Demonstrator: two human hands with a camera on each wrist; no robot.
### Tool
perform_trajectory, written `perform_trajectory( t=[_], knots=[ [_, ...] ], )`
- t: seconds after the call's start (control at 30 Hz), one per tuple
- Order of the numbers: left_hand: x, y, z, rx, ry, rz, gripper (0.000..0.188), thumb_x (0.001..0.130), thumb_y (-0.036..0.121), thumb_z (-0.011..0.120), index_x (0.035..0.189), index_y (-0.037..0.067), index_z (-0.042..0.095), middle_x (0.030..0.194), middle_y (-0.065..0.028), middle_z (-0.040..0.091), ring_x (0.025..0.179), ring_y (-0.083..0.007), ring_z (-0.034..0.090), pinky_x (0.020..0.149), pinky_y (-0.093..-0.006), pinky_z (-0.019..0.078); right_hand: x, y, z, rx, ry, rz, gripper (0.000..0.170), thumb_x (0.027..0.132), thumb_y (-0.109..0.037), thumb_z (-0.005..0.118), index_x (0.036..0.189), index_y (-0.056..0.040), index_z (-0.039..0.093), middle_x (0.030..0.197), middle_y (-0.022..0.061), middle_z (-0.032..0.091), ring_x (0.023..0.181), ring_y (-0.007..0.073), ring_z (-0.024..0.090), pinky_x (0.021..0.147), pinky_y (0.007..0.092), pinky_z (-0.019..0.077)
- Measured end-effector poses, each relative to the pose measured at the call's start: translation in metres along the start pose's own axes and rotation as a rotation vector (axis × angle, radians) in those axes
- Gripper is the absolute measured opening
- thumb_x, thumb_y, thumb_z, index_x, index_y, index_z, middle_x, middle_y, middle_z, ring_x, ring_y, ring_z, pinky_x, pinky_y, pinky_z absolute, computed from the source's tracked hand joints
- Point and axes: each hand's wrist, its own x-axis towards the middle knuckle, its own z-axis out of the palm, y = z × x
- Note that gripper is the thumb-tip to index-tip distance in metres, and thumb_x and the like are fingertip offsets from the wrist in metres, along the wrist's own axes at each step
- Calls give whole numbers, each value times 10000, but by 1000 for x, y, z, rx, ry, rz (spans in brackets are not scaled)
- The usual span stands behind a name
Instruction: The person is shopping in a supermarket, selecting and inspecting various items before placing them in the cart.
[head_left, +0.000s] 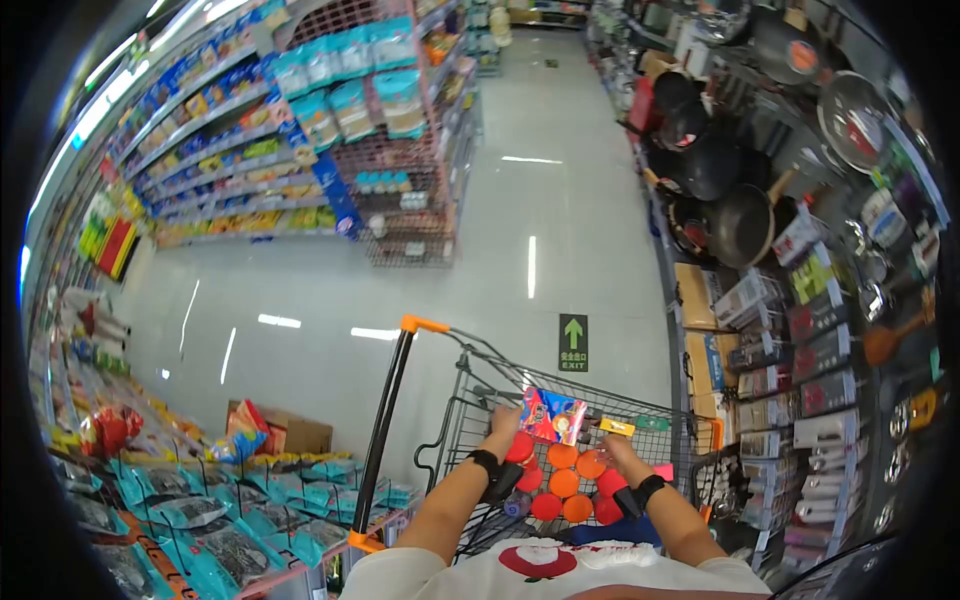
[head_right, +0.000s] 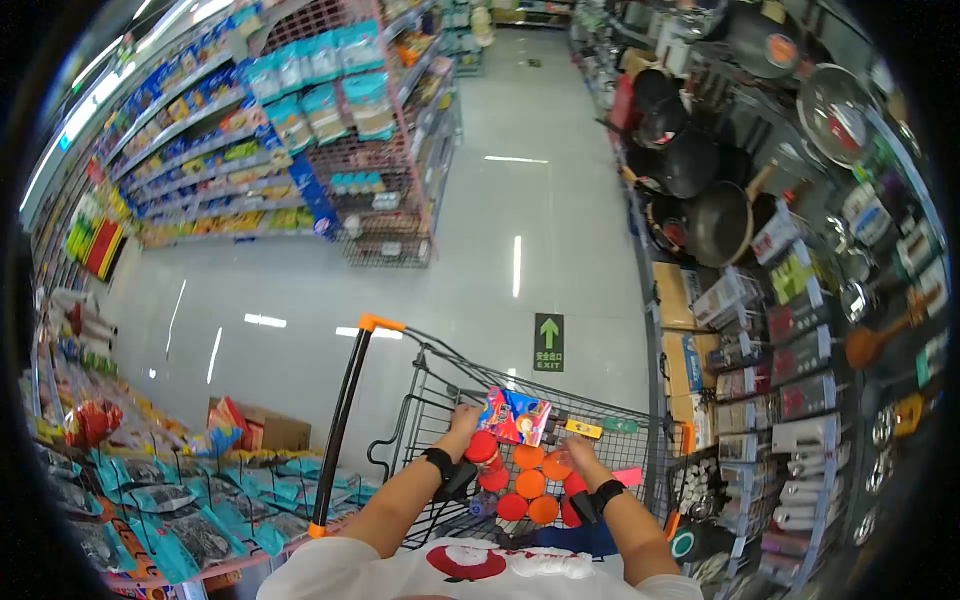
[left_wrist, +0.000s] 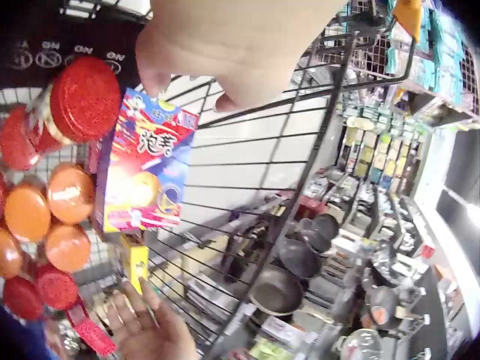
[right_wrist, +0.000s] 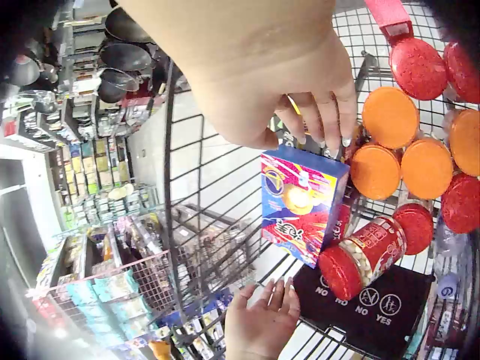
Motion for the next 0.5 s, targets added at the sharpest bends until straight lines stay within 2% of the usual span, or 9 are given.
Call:
perform_trajectory(
  t=[0.1, 0.13, 0.17, 0.23, 0.33, 0.43, 0.5],
  knots=[
    [-45, 28, 3, 124, 134, 46, 583, 721, 360, 621, 1150, -6, 472, 1129, -252, 542, 1031, -368, 542, 872, -397, 427, 17, 6, 9, -45, -2, 50, 258, 832, -234, 531, 1023, -63, 512, 951, 91, 562, 704, 219, 593, 613, 343, 517],
    [-44, 22, 11, 134, 180, -23, 617, 727, 370, 615, 1197, 4, 453, 1159, -255, 528, 1103, -364, 501, 918, -409, 395, 24, 6, 14, -73, -10, 58, 261, 830, -237, 532, 1032, -73, 508, 961, 87, 552, 722, 222, 593, 618, 351, 518],
    [-46, 22, 12, 136, 108, -173, 657, 728, 385, 610, 1234, 8, 425, 1212, -256, 492, 1173, -374, 438, 975, -426, 337, 29, 4, 19, -100, -20, 67, 265, 829, -240, 534, 1041, -83, 504, 971, 82, 542, 740, 226, 593, 623, 359, 520],
    [-52, 20, 14, 111, 118, -114, 743, 711, 402, 605, 1308, 29, 365, 1277, -240, 445, 1216, -360, 397, 1007, -392, 317, 33, 2, 24, -81, -82, 91, 288, 847, -236, 530, 1092, -93, 480, 1007, 76, 534, 795, 225, 588, 646, 359, 517],
    [-52, 25, 8, 252, 4, -39, 720, 717, 429, 596, 1289, 42, 390, 1266, -239, 447, 1193, -371, 407, 1004, -412, 311, 52, 19, 21, -19, -190, 92, 322, 855, -246, 545, 1129, -107, 450, 1035, 62, 526, 852, 243, 585, 709, 370, 501],
    [-35, 11, 14, 244, -65, -69, 757, 716, 467, 603, 1275, 9, 377, 1307, -245, 392, 1229, -386, 349, 1036, -434, 250, 43, 5, 45, -72, -182, 141, 324, 847, -250, 565, 1120, -112, 456, 1041, 60, 522, 858, 255, 587, 713, 377, 496],
    [-34, 13, 17, 268, -38, -82, 752, 713, 453, 603, 1275, 9, 376, 1308, -241, 390, 1236, -395, 333, 1035, -439, 258, 48, 7, 52, -30, -149, 173, 312, 849, -260, 572, 1106, -122, 462, 1033, 58, 520, 836, 257, 587, 696, 378, 498]
  ],
)
